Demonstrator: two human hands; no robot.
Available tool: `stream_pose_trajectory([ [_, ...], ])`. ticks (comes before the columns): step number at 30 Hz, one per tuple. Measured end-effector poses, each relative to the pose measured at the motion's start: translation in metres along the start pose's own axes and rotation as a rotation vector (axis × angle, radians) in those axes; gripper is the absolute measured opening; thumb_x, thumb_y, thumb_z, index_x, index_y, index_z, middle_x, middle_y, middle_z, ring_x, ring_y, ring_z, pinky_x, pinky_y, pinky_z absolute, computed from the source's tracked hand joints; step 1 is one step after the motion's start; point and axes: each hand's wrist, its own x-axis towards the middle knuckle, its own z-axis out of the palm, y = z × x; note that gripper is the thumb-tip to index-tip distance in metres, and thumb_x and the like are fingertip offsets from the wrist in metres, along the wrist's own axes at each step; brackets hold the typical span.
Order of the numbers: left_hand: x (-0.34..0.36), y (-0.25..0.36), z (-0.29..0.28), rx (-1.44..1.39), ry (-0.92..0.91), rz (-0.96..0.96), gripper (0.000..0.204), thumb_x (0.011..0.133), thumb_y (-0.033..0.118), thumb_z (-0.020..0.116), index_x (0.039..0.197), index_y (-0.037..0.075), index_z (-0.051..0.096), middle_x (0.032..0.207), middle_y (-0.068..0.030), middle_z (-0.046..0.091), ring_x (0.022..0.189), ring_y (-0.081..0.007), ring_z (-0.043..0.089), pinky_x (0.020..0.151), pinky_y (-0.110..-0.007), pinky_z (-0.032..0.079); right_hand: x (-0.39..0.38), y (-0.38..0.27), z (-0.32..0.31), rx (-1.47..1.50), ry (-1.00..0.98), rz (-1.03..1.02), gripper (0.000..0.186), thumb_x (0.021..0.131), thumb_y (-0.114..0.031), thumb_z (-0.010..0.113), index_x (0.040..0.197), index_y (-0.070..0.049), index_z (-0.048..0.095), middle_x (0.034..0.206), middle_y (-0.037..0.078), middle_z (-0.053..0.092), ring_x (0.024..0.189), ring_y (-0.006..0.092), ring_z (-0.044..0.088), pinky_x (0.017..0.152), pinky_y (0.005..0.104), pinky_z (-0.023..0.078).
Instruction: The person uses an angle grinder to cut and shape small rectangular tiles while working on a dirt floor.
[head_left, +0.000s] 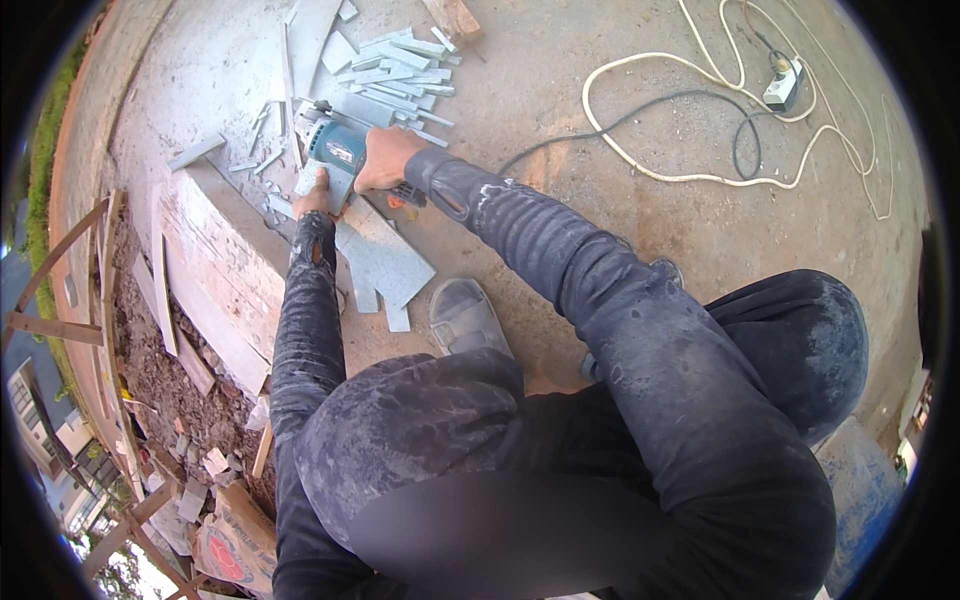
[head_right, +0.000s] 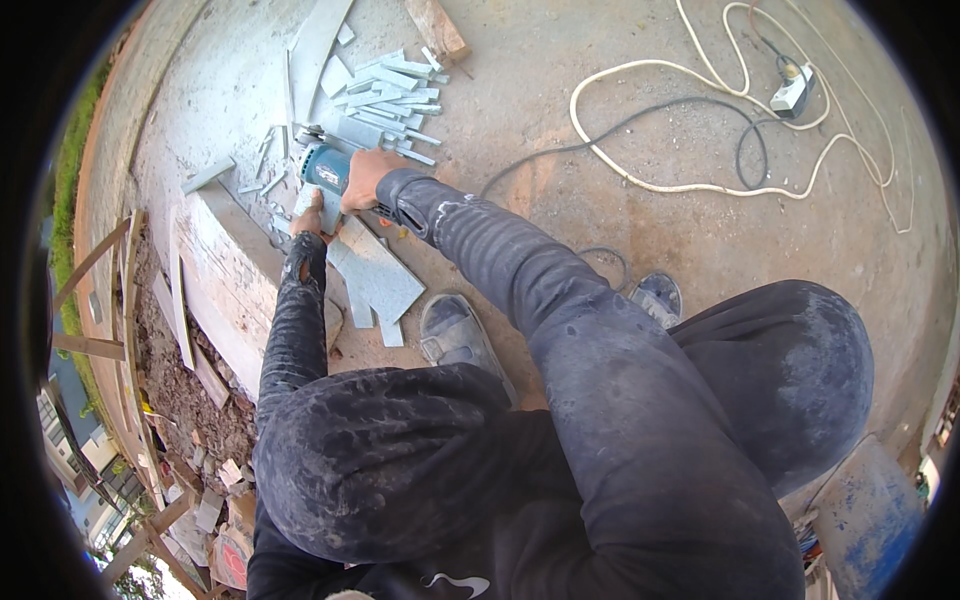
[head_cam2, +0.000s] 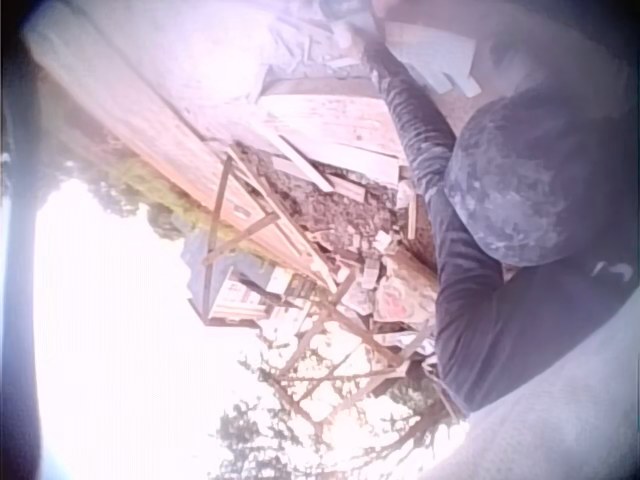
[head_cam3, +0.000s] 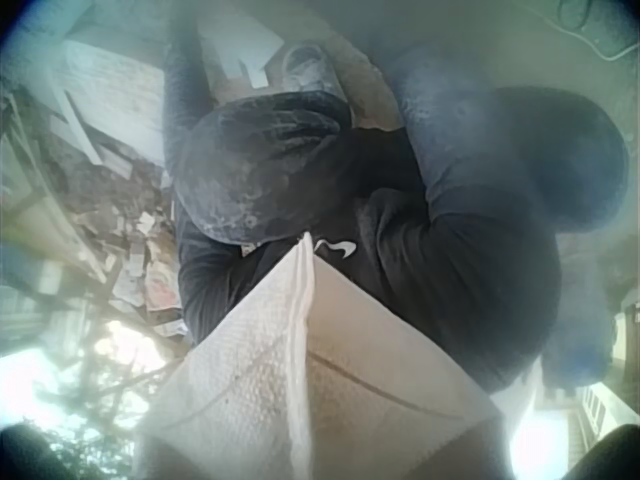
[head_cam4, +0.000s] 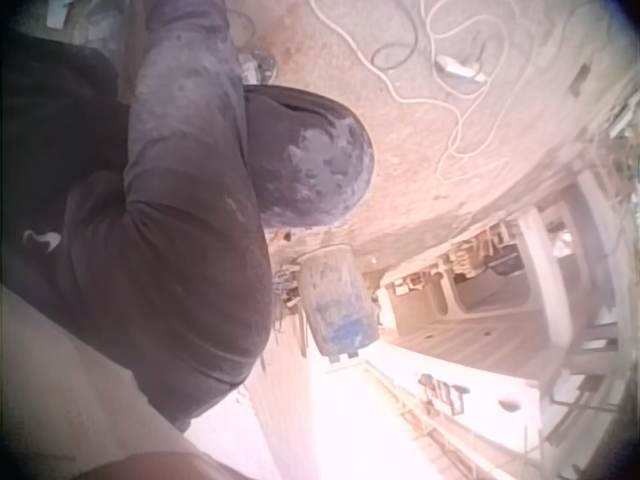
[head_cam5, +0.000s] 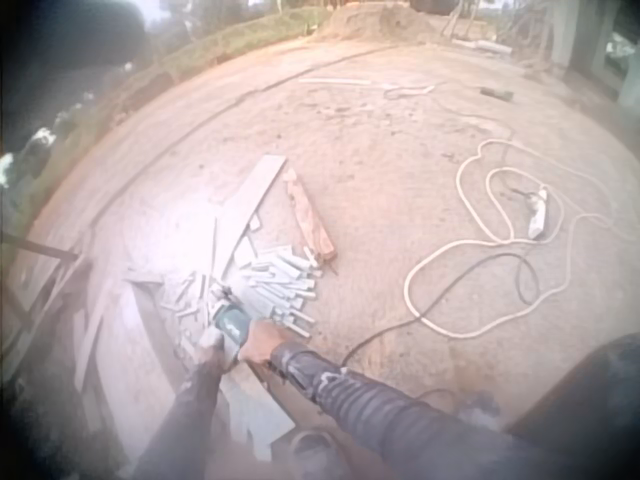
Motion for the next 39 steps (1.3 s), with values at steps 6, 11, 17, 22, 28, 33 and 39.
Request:
stream_pose_trajectory([
  [6, 0.002, -0.001, -0.002, -0.028, -0.003, 0.017, 0.058, 0.079, 0.041, 0.082, 0.107, -0.005, 0.061, 0.097, -0.0173, 0.068, 0.077, -0.0321, 0.069, 0.054, -0.047, 0.059, 0.003, -0.004, -0.001, -0.022, -0.010, 0.011, 0.057, 0.058, -0.032, 0.076, 0.100, 0.007, 0.070, 0.100, 0.028, 0.070, 0.095, 0.0374, 0.071, 0.084, 0.0391, 0.057],
  [11, -0.002, -0.002, -0.001, -0.043, 0.009, 0.032, 0.060, 0.079, 0.040, 0.083, 0.107, -0.008, 0.060, 0.097, -0.0193, 0.068, 0.075, -0.0331, 0.069, 0.051, -0.048, 0.058, 0.003, -0.003, 0.000, -0.018, -0.005, 0.004, 0.058, 0.058, -0.033, 0.077, 0.100, 0.007, 0.070, 0.100, 0.028, 0.070, 0.094, 0.0370, 0.071, 0.084, 0.0388, 0.057],
  [17, 0.002, -0.001, -0.003, -0.044, 0.009, 0.034, 0.064, 0.078, 0.041, 0.084, 0.111, -0.008, 0.059, 0.100, -0.0196, 0.067, 0.078, -0.0340, 0.069, 0.051, -0.049, 0.058, 0.006, -0.001, 0.002, -0.018, 0.003, -0.011, 0.057, 0.058, -0.032, 0.077, 0.098, 0.008, 0.070, 0.098, 0.028, 0.070, 0.094, 0.0367, 0.071, 0.083, 0.0384, 0.057],
  [22, -0.003, 0.000, -0.001, -0.060, 0.002, 0.015, 0.069, 0.076, 0.042, 0.085, 0.116, -0.006, 0.056, 0.103, -0.0193, 0.066, 0.084, -0.0354, 0.068, 0.055, -0.051, 0.058, 0.000, 0.003, 0.002, -0.013, 0.020, -0.009, 0.055, 0.057, -0.031, 0.076, 0.096, 0.007, 0.071, 0.095, 0.028, 0.070, 0.090, 0.0363, 0.071, 0.081, 0.0386, 0.058],
  [28, 0.002, 0.001, -0.001, -0.055, 0.022, -0.015, 0.052, 0.081, 0.042, 0.081, 0.108, 0.001, 0.062, 0.098, -0.0135, 0.068, 0.080, -0.0317, 0.068, 0.061, -0.046, 0.058, -0.001, 0.001, 0.003, -0.013, 0.029, -0.001, 0.054, 0.057, -0.031, 0.076, 0.096, 0.007, 0.071, 0.094, 0.027, 0.071, 0.089, 0.0357, 0.072, 0.080, 0.0391, 0.058],
  [33, 0.008, -0.003, -0.001, -0.046, -0.010, 0.026, 0.063, 0.078, 0.042, 0.083, 0.113, -0.004, 0.059, 0.102, -0.0182, 0.067, 0.081, -0.0334, 0.069, 0.056, -0.048, 0.059, -0.001, 0.001, 0.005, -0.006, 0.049, 0.003, 0.055, 0.057, -0.031, 0.076, 0.097, 0.007, 0.070, 0.095, 0.027, 0.071, 0.089, 0.0360, 0.072, 0.080, 0.0389, 0.058],
  [39, 0.022, -0.007, -0.005, -0.038, -0.035, 0.085, 0.064, 0.078, 0.041, 0.084, 0.114, -0.005, 0.059, 0.102, -0.0195, 0.067, 0.080, -0.0327, 0.069, 0.055, -0.047, 0.060, -0.002, 0.001, 0.005, 0.005, 0.034, 0.007, 0.054, 0.057, -0.031, 0.076, 0.095, 0.007, 0.070, 0.096, 0.027, 0.070, 0.090, 0.0367, 0.072, 0.080, 0.0388, 0.058],
])
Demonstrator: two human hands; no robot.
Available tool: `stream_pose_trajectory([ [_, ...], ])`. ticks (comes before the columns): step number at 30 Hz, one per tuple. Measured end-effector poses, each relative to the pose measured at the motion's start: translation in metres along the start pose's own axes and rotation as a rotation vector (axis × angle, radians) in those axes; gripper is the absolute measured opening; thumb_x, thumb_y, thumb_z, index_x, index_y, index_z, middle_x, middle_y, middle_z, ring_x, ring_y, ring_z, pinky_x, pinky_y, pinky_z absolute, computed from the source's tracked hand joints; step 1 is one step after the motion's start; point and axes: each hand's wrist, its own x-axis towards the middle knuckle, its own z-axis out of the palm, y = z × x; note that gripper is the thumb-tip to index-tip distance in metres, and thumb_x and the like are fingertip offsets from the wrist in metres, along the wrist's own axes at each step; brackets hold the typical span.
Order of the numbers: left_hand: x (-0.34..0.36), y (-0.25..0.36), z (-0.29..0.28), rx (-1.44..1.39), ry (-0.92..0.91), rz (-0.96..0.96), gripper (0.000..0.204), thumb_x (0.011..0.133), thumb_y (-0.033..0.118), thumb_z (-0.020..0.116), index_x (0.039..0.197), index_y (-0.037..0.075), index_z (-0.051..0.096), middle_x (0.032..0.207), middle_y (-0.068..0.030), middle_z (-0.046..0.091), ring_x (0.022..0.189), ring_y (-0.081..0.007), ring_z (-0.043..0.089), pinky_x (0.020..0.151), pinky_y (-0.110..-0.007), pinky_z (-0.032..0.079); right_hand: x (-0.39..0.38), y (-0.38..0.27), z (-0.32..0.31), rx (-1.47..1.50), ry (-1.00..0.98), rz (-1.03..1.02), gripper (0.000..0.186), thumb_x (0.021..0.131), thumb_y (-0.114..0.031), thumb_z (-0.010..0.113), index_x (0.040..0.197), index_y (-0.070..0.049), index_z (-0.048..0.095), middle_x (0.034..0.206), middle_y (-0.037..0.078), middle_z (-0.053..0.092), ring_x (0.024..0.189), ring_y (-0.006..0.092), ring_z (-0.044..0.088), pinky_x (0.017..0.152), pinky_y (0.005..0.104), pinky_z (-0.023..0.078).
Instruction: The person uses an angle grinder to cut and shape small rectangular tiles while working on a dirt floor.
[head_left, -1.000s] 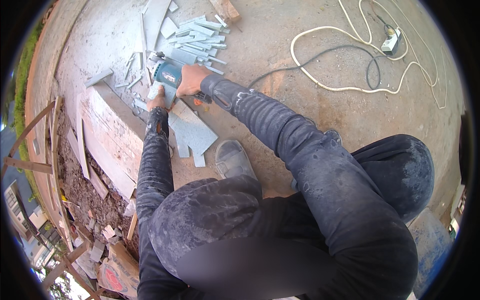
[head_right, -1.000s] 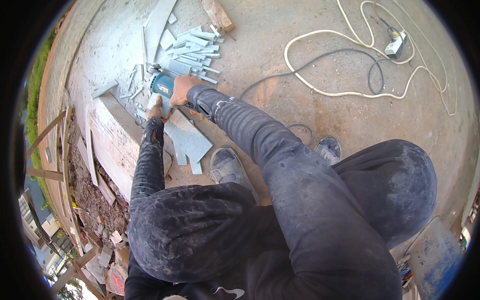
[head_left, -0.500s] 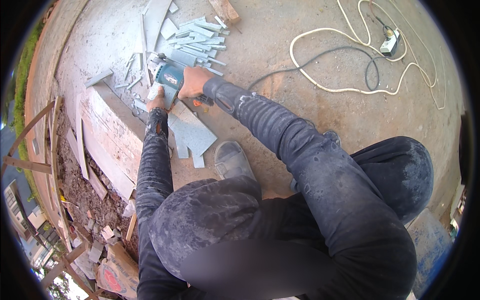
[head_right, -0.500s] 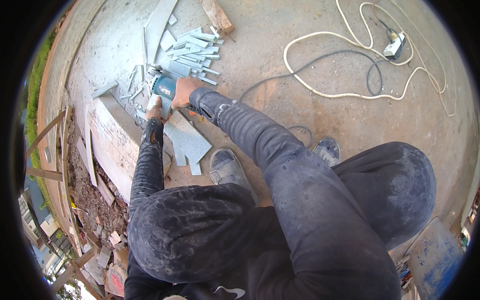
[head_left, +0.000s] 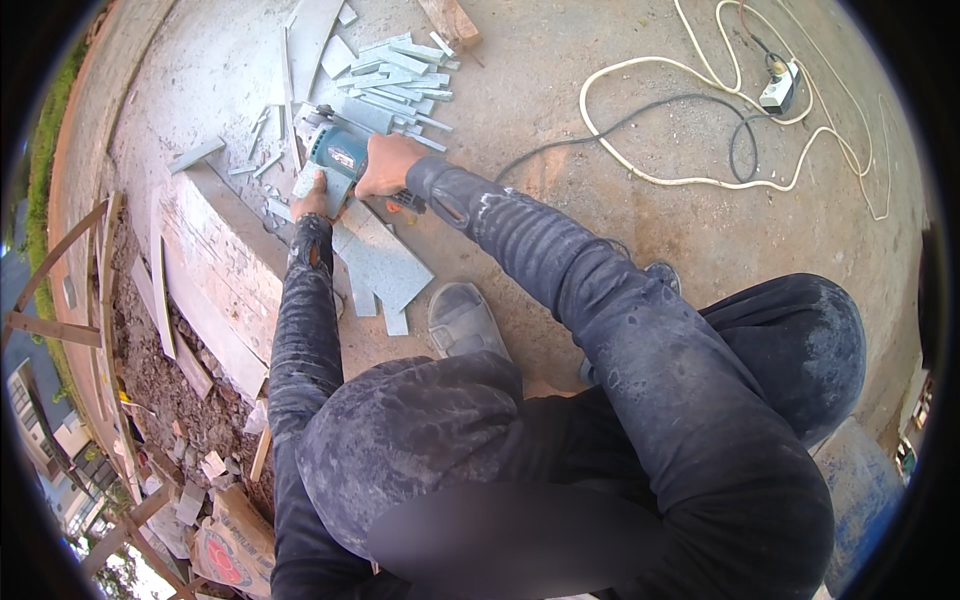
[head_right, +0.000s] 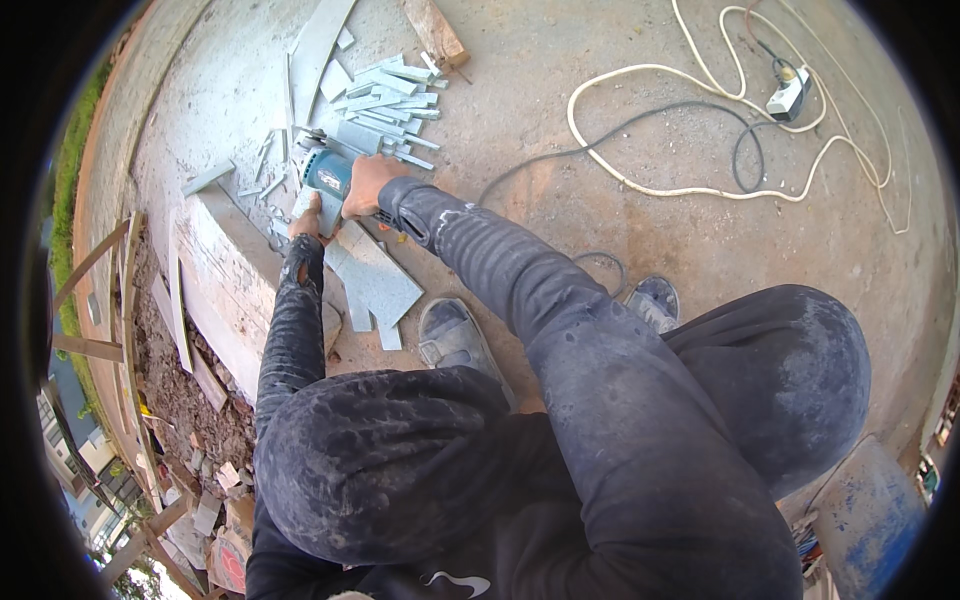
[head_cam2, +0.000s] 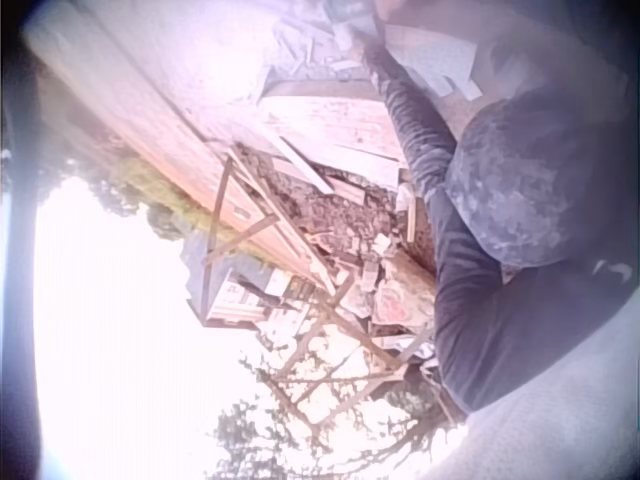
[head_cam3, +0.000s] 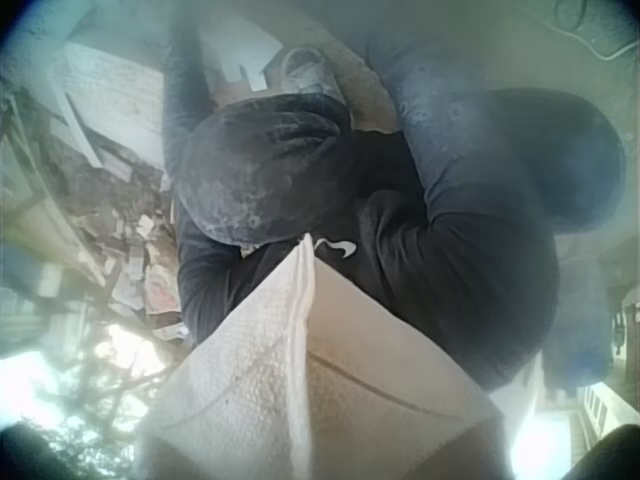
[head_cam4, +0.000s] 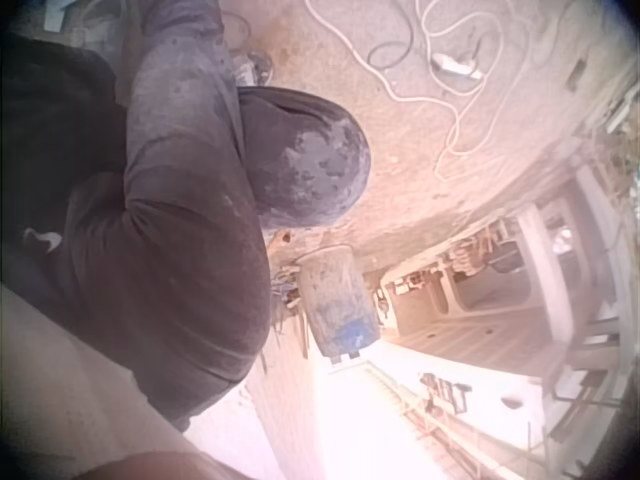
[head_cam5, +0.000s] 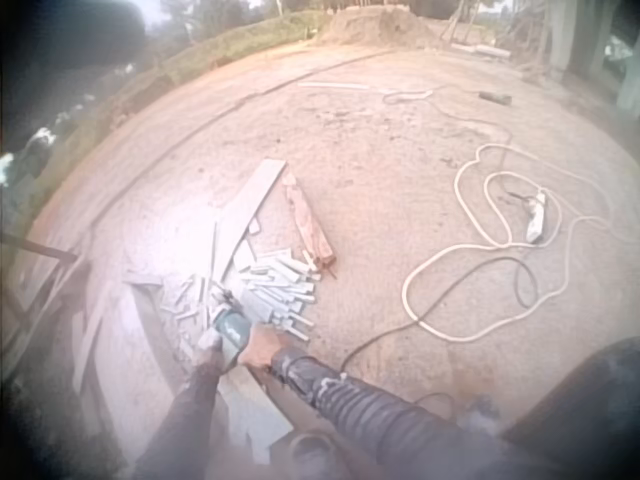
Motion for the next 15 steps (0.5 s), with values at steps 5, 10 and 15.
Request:
stream_pose_trajectory([
  [5, 0.0039, -0.0013, 0.0006, -0.009, -0.004, -0.033, 0.062, 0.078, 0.041, 0.083, 0.113, -0.005, 0.059, 0.102, -0.0188, 0.067, 0.080, -0.0323, 0.070, 0.054, -0.047, 0.059, 0.0006, 0.0029, 0.0020, 0.004, 0.009, -0.015, 0.054, 0.058, -0.031, 0.076, 0.096, 0.007, 0.070, 0.096, 0.028, 0.070, 0.090, 0.0369, 0.071, 0.081, 0.0389, 0.057],
  [10, -0.0004, 0.0011, 0.0026, 0.013, -0.007, -0.052, 0.062, 0.079, 0.040, 0.083, 0.114, -0.005, 0.059, 0.102, -0.0186, 0.068, 0.080, -0.0324, 0.070, 0.054, -0.048, 0.059, -0.0001, 0.0014, 0.0000, -0.010, 0.005, 0.003, 0.054, 0.058, -0.031, 0.076, 0.096, 0.007, 0.070, 0.097, 0.028, 0.070, 0.092, 0.0370, 0.071, 0.082, 0.0394, 0.057],
  [15, -0.0041, 0.0035, 0.0035, -0.006, 0.003, -0.041, 0.058, 0.081, 0.039, 0.081, 0.112, -0.005, 0.059, 0.100, -0.0178, 0.068, 0.078, -0.0318, 0.070, 0.055, -0.048, 0.059, -0.0003, -0.0010, -0.0023, -0.010, -0.012, 0.013, 0.054, 0.059, -0.030, 0.075, 0.098, 0.007, 0.070, 0.098, 0.028, 0.070, 0.092, 0.0369, 0.071, 0.081, 0.0395, 0.058],
])
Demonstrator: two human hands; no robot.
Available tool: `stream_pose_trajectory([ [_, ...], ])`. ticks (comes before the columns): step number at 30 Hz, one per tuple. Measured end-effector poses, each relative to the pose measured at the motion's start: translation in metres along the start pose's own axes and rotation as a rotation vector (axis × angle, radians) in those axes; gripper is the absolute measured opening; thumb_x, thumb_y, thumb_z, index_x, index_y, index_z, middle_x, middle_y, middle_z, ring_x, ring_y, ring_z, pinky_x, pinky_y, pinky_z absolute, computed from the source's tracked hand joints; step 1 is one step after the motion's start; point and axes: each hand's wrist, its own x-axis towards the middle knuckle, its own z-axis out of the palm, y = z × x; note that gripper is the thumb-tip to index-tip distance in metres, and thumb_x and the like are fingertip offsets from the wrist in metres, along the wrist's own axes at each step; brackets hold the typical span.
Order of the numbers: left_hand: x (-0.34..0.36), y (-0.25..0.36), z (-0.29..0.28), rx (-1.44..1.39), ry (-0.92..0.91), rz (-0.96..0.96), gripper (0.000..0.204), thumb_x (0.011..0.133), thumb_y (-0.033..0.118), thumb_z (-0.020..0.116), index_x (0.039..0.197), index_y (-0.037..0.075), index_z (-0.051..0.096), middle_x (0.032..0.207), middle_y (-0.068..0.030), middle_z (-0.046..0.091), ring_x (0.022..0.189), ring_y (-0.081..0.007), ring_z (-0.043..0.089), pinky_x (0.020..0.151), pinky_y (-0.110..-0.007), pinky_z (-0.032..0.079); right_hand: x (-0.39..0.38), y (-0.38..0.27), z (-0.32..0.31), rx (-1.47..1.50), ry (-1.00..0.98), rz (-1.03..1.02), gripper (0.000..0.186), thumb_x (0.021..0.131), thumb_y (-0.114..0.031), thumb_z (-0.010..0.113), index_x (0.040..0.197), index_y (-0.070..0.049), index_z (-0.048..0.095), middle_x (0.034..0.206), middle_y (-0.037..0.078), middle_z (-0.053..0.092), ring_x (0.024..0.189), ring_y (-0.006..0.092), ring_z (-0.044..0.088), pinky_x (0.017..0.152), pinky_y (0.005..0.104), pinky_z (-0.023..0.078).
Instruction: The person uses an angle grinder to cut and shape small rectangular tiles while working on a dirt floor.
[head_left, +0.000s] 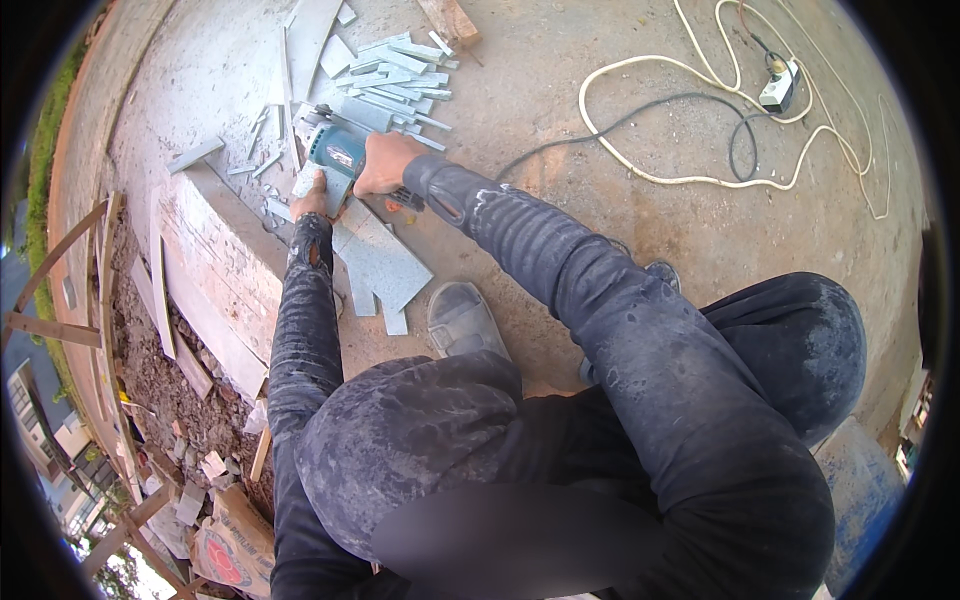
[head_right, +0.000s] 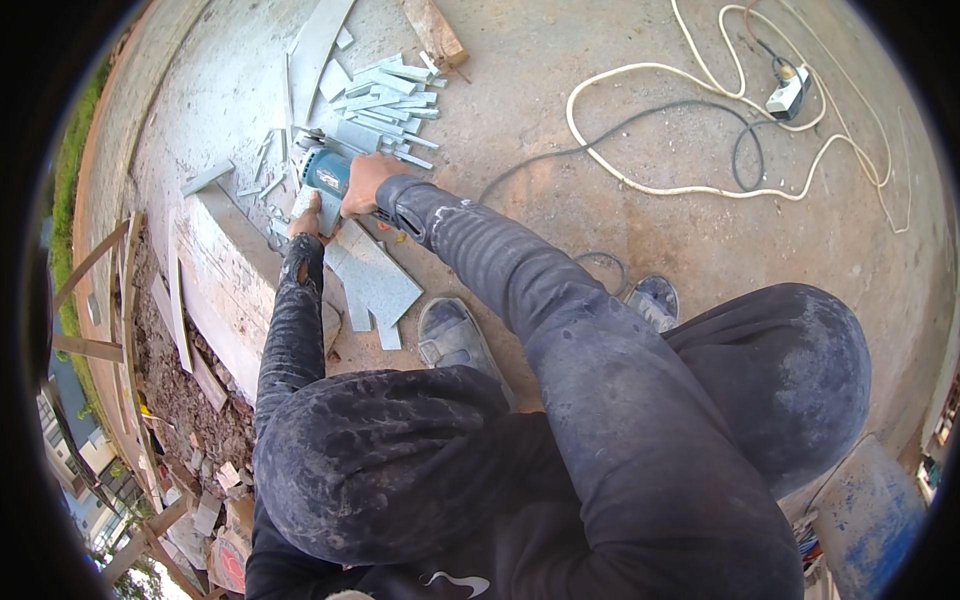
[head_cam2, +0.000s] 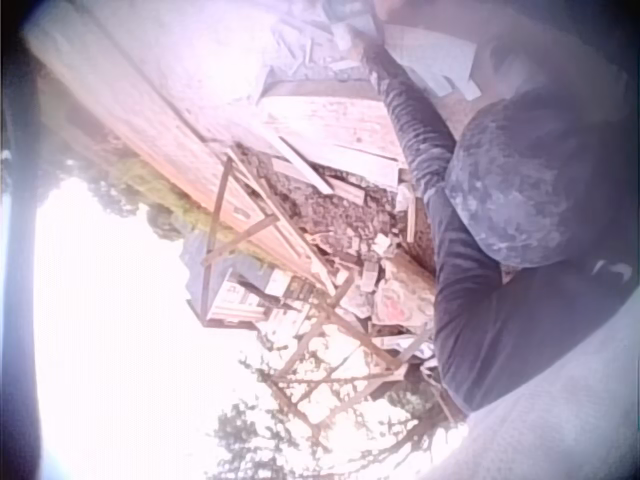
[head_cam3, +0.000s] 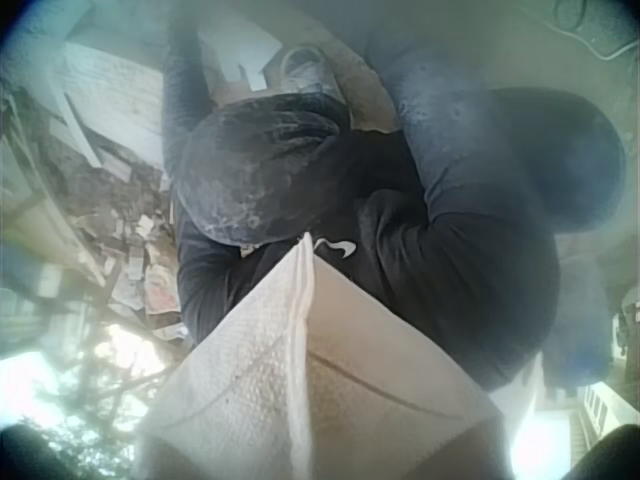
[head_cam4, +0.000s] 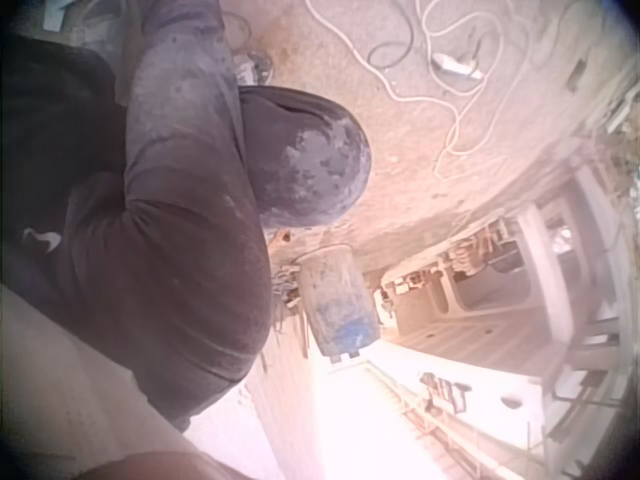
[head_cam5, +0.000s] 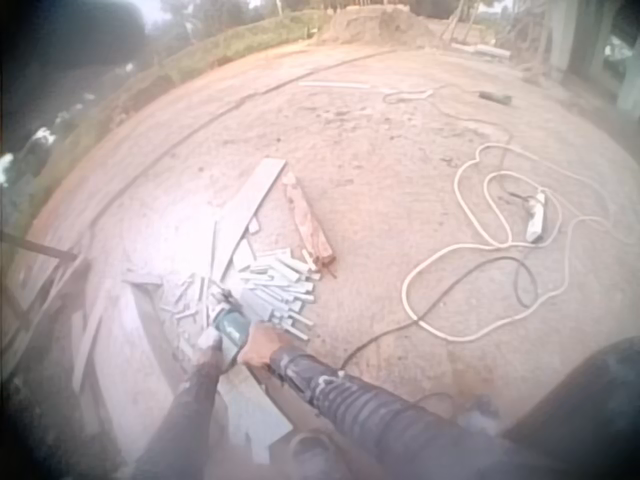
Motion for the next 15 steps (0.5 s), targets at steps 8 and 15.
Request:
stream_pose_trajectory([
  [8, -0.0034, 0.0006, 0.0018, -0.013, 0.011, -0.002, 0.063, 0.078, 0.039, 0.084, 0.111, -0.008, 0.059, 0.098, -0.0194, 0.069, 0.076, -0.0330, 0.070, 0.050, -0.048, 0.058, 0.0027, 0.0008, -0.0009, 0.013, -0.001, 0.000, 0.056, 0.058, -0.031, 0.076, 0.099, 0.006, 0.071, 0.098, 0.028, 0.070, 0.092, 0.0362, 0.071, 0.081, 0.0397, 0.058],
  [15, -0.0008, -0.0017, 0.0023, -0.009, 0.022, 0.001, 0.064, 0.077, 0.040, 0.084, 0.110, -0.008, 0.059, 0.097, -0.0190, 0.069, 0.076, -0.0334, 0.070, 0.051, -0.048, 0.059, 0.0007, 0.0018, -0.0010, 0.001, -0.007, -0.005, 0.056, 0.057, -0.030, 0.076, 0.099, 0.007, 0.070, 0.098, 0.027, 0.070, 0.092, 0.0363, 0.071, 0.081, 0.0394, 0.058],
])
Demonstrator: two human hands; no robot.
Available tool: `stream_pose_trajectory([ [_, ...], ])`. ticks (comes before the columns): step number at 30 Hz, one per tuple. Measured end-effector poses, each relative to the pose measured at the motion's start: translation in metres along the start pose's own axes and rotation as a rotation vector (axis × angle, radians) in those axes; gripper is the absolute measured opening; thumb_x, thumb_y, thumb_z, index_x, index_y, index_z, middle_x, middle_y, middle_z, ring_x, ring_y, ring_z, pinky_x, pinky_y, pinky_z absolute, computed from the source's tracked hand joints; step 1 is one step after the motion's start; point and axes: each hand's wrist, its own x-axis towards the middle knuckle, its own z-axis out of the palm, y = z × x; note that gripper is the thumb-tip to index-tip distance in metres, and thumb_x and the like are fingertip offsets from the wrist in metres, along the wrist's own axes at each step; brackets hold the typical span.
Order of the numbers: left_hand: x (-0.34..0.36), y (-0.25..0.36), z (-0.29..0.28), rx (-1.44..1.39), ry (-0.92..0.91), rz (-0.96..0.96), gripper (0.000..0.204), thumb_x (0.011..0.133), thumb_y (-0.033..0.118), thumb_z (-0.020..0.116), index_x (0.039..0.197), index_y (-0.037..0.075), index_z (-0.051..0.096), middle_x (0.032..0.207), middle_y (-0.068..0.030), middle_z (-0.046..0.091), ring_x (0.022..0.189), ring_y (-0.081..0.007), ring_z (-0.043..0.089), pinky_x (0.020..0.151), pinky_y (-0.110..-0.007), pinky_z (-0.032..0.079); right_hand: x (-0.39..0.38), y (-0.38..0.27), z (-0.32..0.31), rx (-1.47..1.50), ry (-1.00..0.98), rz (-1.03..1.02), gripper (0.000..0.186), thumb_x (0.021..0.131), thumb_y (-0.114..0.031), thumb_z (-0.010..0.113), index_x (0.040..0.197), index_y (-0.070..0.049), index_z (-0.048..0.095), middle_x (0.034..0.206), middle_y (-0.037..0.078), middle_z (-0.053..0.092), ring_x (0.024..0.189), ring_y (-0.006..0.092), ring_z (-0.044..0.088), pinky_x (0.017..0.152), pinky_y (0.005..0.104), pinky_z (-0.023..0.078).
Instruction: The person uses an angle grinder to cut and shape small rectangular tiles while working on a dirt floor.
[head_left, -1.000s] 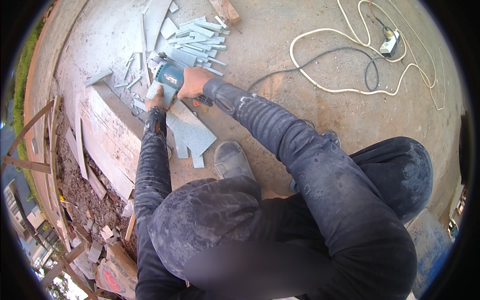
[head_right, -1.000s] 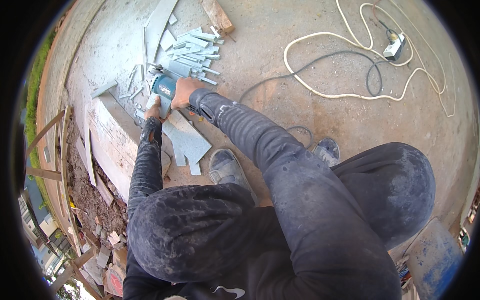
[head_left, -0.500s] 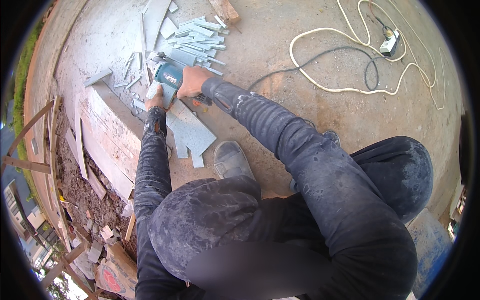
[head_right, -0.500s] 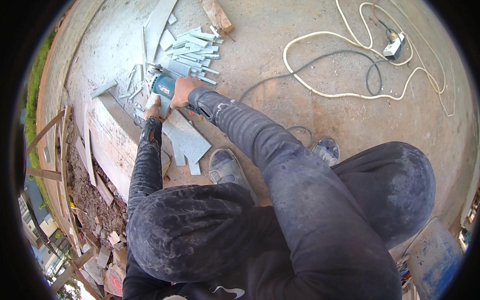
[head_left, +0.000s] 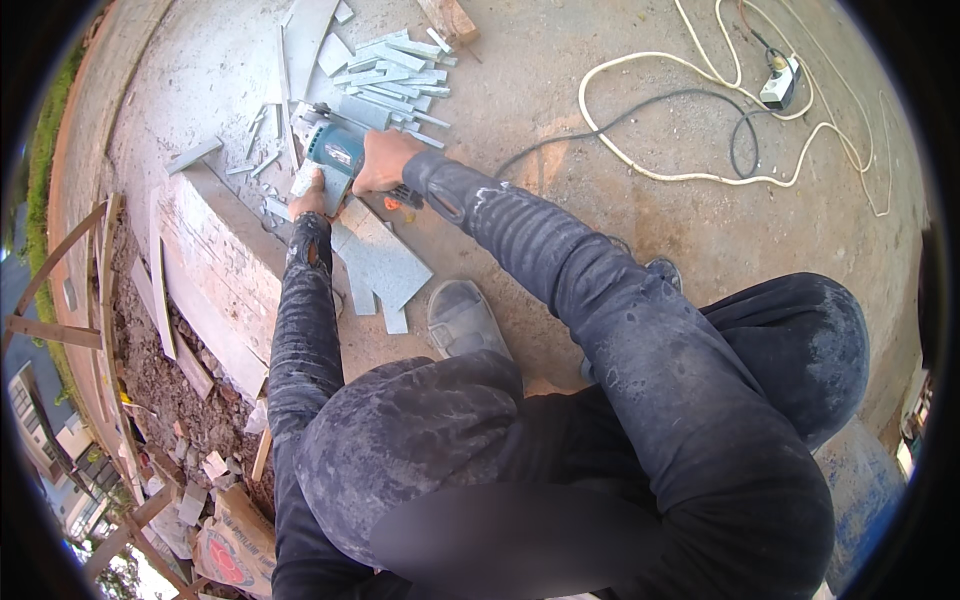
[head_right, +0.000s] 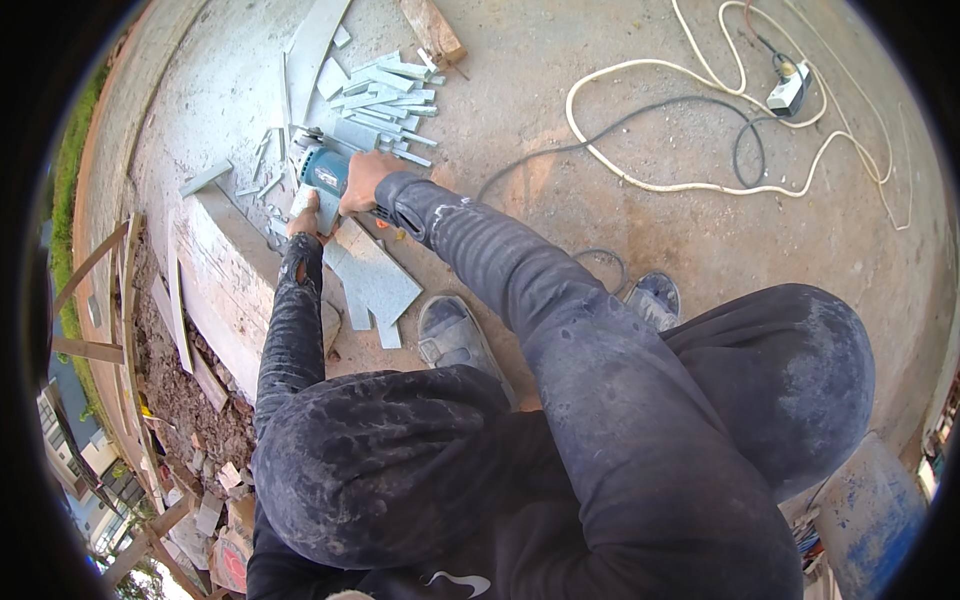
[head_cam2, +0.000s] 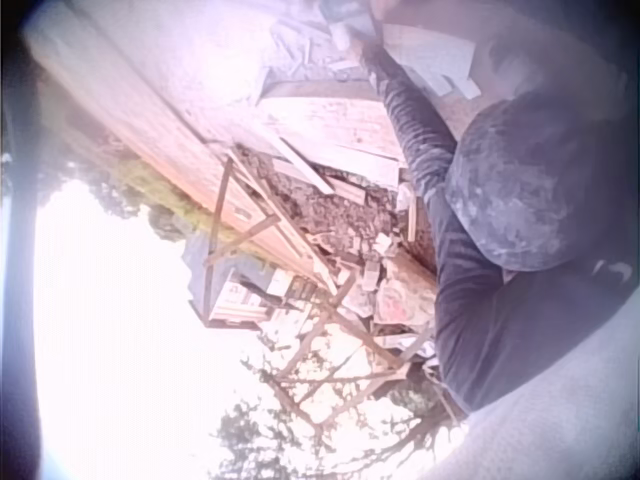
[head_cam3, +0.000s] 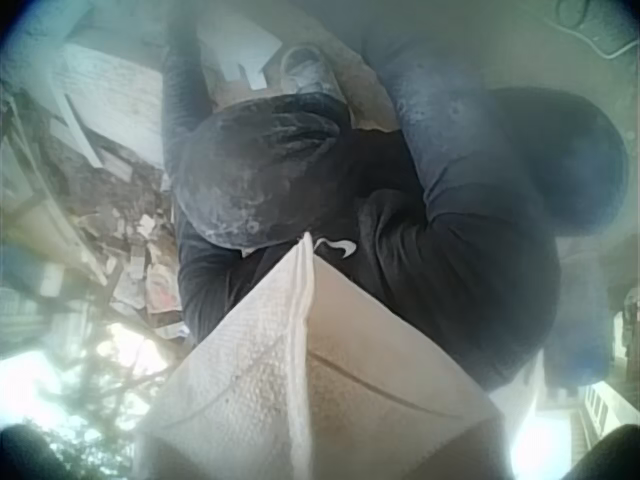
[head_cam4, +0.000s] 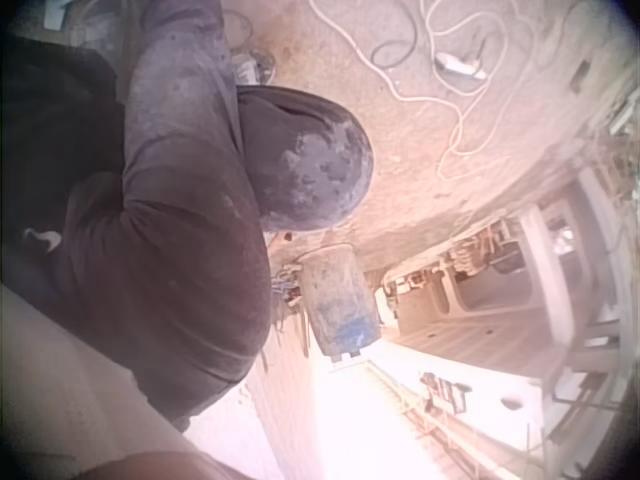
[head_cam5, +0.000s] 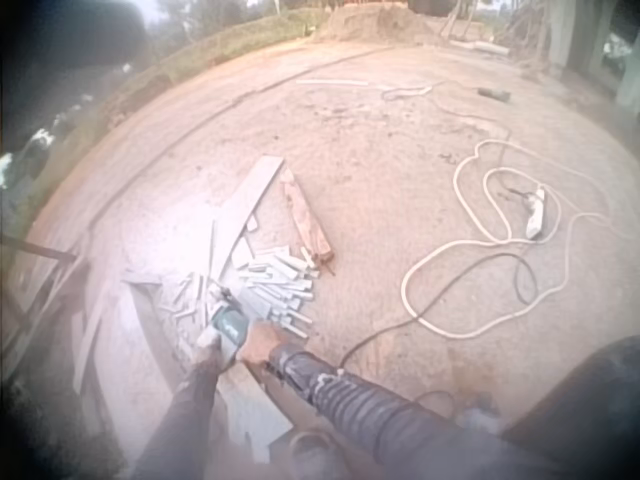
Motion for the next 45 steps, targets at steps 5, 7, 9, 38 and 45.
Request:
stream_pose_trajectory([
  [5, 0.013, -0.003, -0.007, -0.027, -0.002, 0.014, 0.067, 0.075, 0.039, 0.087, 0.113, -0.008, 0.059, 0.101, -0.0202, 0.068, 0.079, -0.0339, 0.069, 0.052, -0.049, 0.059, -0.007, -0.004, -0.002, 0.012, -0.004, -0.007, 0.056, 0.056, -0.029, 0.077, 0.098, 0.007, 0.070, 0.097, 0.027, 0.070, 0.092, 0.0363, 0.071, 0.081, 0.0390, 0.058],
  [7, 0.010, -0.005, -0.001, -0.078, 0.008, -0.010, 0.068, 0.073, 0.039, 0.088, 0.115, -0.007, 0.059, 0.102, -0.0208, 0.068, 0.080, -0.0341, 0.069, 0.053, -0.050, 0.059, -0.007, 0.000, -0.003, 0.008, -0.011, 0.006, 0.056, 0.056, -0.029, 0.077, 0.098, 0.007, 0.070, 0.097, 0.027, 0.070, 0.092, 0.0363, 0.071, 0.081, 0.0388, 0.058],
  [9, 0.009, -0.004, 0.000, -0.059, -0.002, -0.021, 0.069, 0.073, 0.038, 0.088, 0.115, -0.007, 0.059, 0.103, -0.0208, 0.067, 0.081, -0.0343, 0.069, 0.053, -0.050, 0.059, -0.007, 0.002, -0.003, 0.005, -0.015, 0.010, 0.055, 0.056, -0.028, 0.077, 0.097, 0.007, 0.070, 0.097, 0.027, 0.070, 0.091, 0.0363, 0.071, 0.081, 0.0387, 0.058],
  [38, 0.001, -0.002, 0.000, -0.045, 0.004, 0.004, 0.069, 0.075, 0.041, 0.086, 0.116, -0.007, 0.057, 0.102, -0.0207, 0.067, 0.079, -0.0352, 0.069, 0.049, -0.049, 0.058, -0.007, 0.012, 0.001, -0.021, -0.011, -0.030, 0.065, 0.056, -0.033, 0.076, 0.105, 0.008, 0.066, 0.104, 0.030, 0.068, 0.099, 0.0385, 0.069, 0.086, 0.0404, 0.056],
  [45, 0.001, -0.003, 0.001, -0.047, -0.014, 0.021, 0.070, 0.075, 0.042, 0.086, 0.117, -0.007, 0.057, 0.103, -0.0204, 0.067, 0.080, -0.0348, 0.069, 0.050, -0.048, 0.058, -0.009, 0.013, 0.000, -0.024, -0.031, -0.022, 0.065, 0.057, -0.033, 0.076, 0.106, 0.009, 0.065, 0.105, 0.030, 0.068, 0.099, 0.0387, 0.069, 0.087, 0.0407, 0.056],
])
